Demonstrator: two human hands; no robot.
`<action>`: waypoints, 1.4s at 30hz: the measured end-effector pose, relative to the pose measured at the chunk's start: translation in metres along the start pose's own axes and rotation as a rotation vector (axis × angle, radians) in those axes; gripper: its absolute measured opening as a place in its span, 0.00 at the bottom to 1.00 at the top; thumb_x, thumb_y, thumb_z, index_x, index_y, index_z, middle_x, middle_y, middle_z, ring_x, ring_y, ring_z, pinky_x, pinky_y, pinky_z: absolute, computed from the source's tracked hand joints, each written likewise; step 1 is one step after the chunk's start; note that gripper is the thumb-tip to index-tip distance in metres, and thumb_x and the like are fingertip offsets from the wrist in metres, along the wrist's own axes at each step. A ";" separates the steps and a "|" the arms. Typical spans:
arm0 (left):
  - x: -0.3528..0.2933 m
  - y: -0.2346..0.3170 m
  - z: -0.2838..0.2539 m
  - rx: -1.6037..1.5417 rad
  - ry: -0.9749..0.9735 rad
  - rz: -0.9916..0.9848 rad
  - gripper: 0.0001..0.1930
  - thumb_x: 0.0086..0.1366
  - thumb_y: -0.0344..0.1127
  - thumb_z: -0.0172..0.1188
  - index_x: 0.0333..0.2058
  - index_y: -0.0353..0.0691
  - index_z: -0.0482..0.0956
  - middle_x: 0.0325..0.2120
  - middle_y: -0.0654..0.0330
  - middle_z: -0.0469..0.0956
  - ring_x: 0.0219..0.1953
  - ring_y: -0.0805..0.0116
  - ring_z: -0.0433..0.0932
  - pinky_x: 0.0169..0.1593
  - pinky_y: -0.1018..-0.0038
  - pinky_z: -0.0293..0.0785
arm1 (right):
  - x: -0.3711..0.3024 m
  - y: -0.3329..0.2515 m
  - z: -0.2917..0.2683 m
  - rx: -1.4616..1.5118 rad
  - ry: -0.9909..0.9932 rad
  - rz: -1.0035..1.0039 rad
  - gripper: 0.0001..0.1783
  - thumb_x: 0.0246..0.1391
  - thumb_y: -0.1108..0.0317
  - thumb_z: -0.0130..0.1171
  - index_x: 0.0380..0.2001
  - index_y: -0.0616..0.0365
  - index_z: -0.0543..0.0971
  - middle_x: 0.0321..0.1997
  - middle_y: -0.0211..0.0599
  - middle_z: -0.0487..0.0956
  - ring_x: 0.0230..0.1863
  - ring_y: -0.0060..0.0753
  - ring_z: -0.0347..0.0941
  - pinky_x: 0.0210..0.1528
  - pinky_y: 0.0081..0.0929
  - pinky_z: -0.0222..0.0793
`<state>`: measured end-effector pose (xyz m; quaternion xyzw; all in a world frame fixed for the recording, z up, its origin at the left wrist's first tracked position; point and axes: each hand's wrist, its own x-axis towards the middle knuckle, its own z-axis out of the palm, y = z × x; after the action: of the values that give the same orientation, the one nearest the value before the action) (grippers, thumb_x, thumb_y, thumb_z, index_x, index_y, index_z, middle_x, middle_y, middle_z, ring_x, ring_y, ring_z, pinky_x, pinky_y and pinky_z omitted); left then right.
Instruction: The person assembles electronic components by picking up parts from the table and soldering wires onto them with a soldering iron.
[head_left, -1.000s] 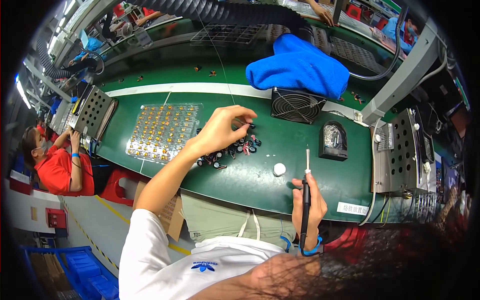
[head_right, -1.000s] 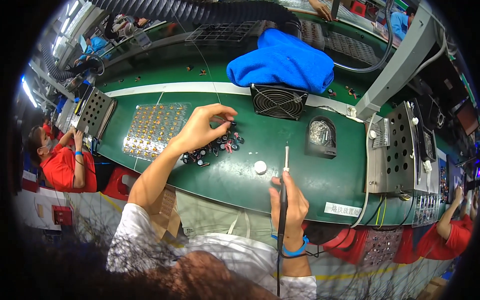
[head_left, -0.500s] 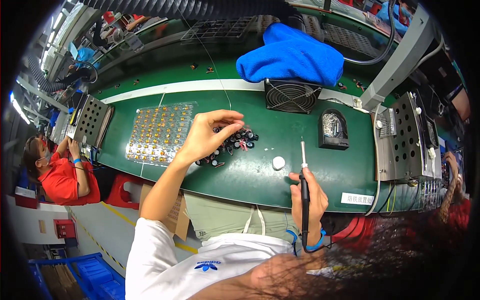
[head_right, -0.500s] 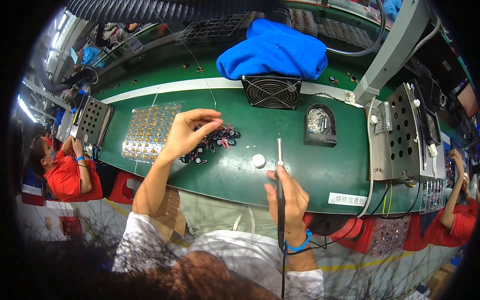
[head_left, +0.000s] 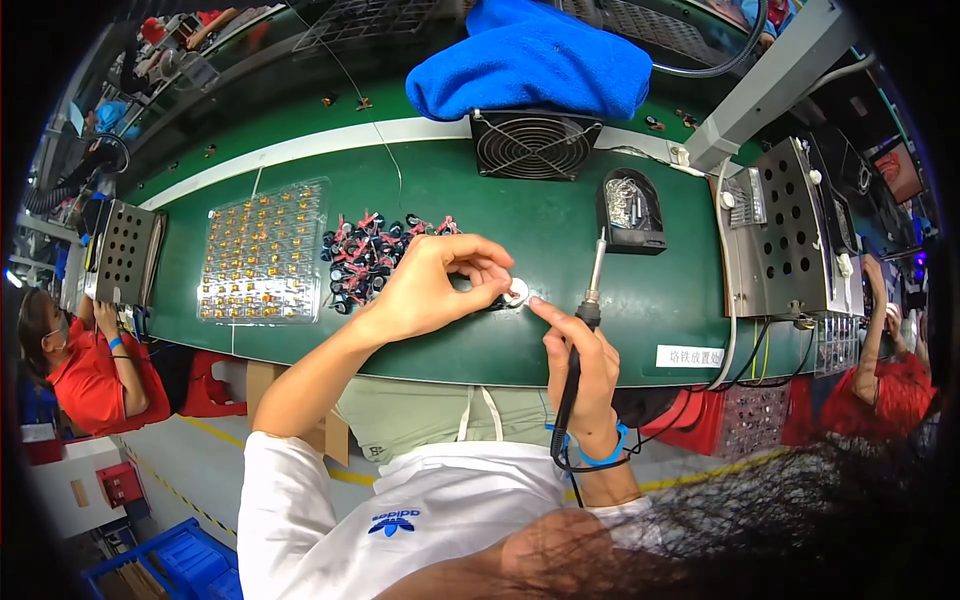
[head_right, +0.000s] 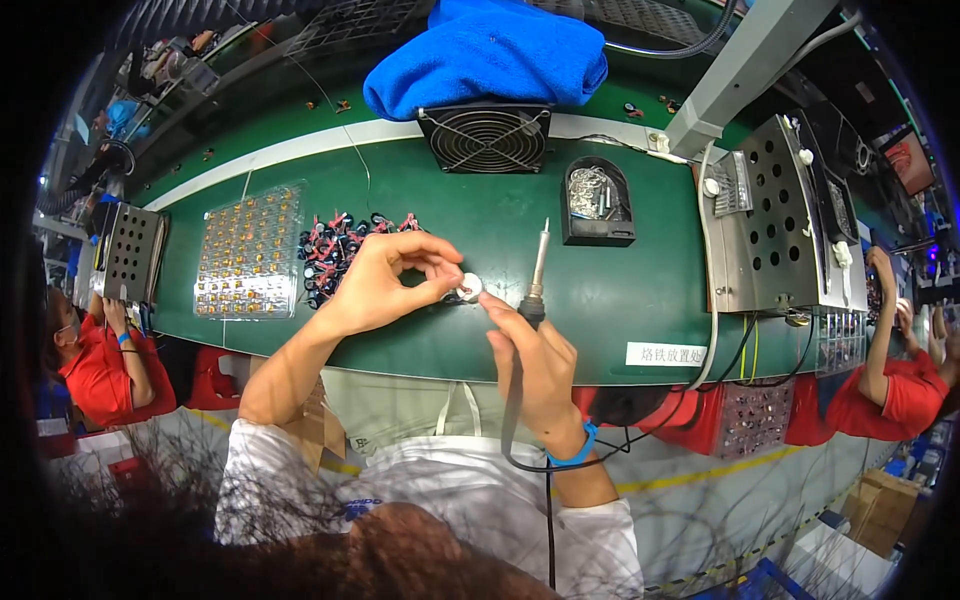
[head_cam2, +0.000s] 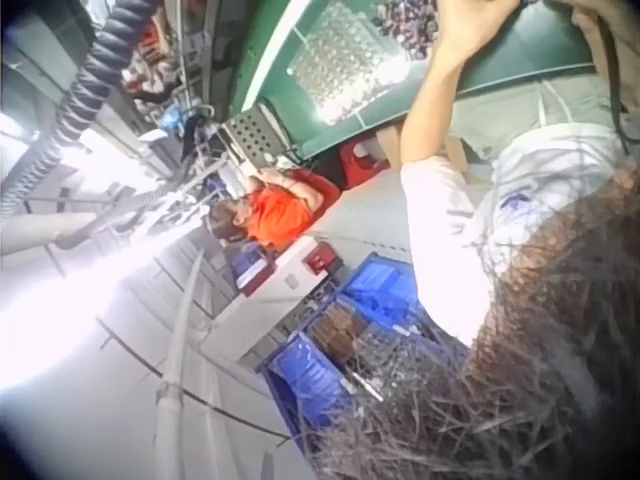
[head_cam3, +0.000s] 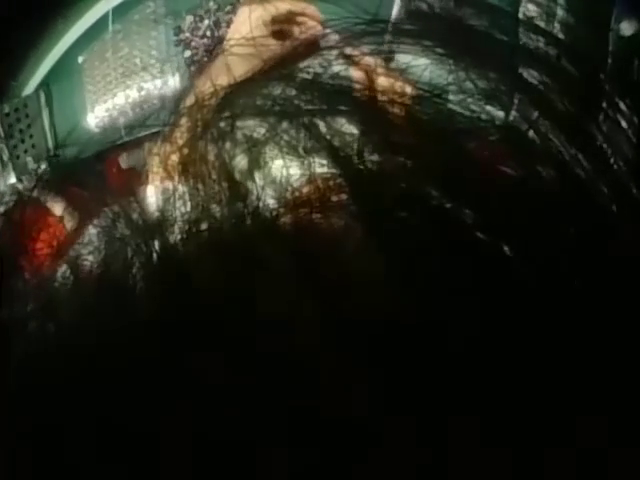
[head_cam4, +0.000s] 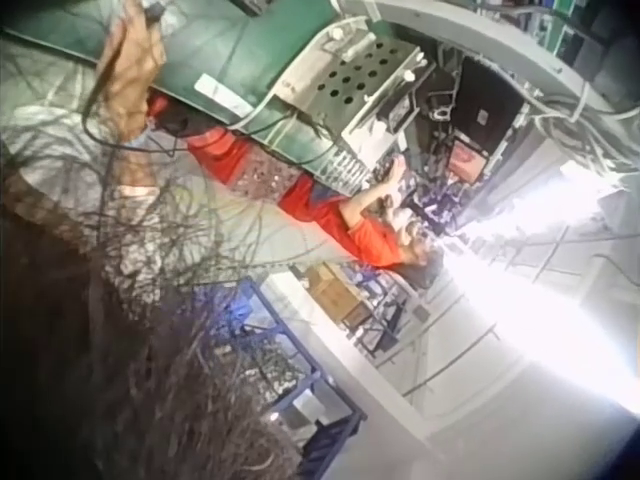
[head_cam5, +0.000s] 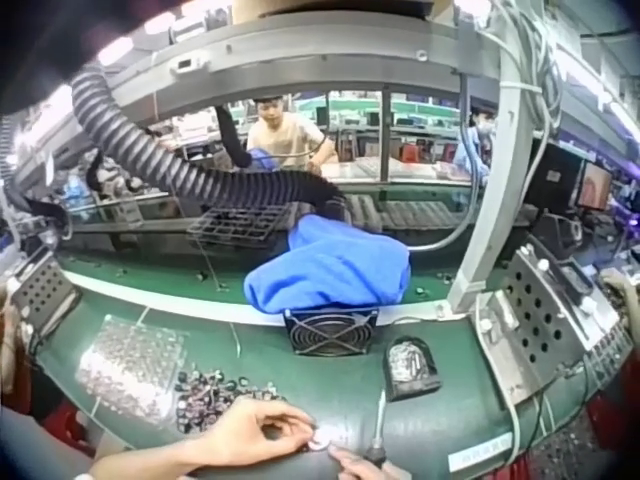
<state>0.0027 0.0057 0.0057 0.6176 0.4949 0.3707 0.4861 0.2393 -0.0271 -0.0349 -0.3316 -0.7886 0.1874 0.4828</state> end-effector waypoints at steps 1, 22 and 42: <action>-0.001 -0.002 0.000 -0.006 0.001 -0.003 0.14 0.64 0.25 0.70 0.47 0.26 0.82 0.37 0.56 0.86 0.39 0.74 0.84 0.48 0.76 0.81 | 0.002 -0.003 0.000 0.006 -0.034 0.030 0.14 0.64 0.78 0.60 0.51 0.63 0.73 0.52 0.51 0.86 0.32 0.39 0.79 0.40 0.32 0.78; -0.151 -0.016 -0.173 1.072 0.421 0.084 0.12 0.63 0.26 0.68 0.46 0.39 0.86 0.39 0.55 0.85 0.42 0.54 0.84 0.46 0.64 0.81 | -0.003 -0.006 0.002 -0.046 -0.150 0.137 0.25 0.55 0.81 0.65 0.57 0.60 0.74 0.60 0.43 0.83 0.47 0.48 0.81 0.40 0.33 0.78; -0.100 -0.006 -0.137 0.168 0.334 0.143 0.09 0.61 0.15 0.68 0.39 0.31 0.87 0.44 0.55 0.80 0.46 0.68 0.82 0.52 0.73 0.83 | -0.011 0.004 -0.002 0.067 -0.077 -0.013 0.25 0.63 0.83 0.58 0.62 0.65 0.68 0.58 0.55 0.82 0.32 0.33 0.76 0.38 0.27 0.76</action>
<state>-0.1514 -0.0595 0.0367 0.6196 0.5526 0.4589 0.3164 0.2461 -0.0323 -0.0431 -0.3029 -0.8019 0.2231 0.4641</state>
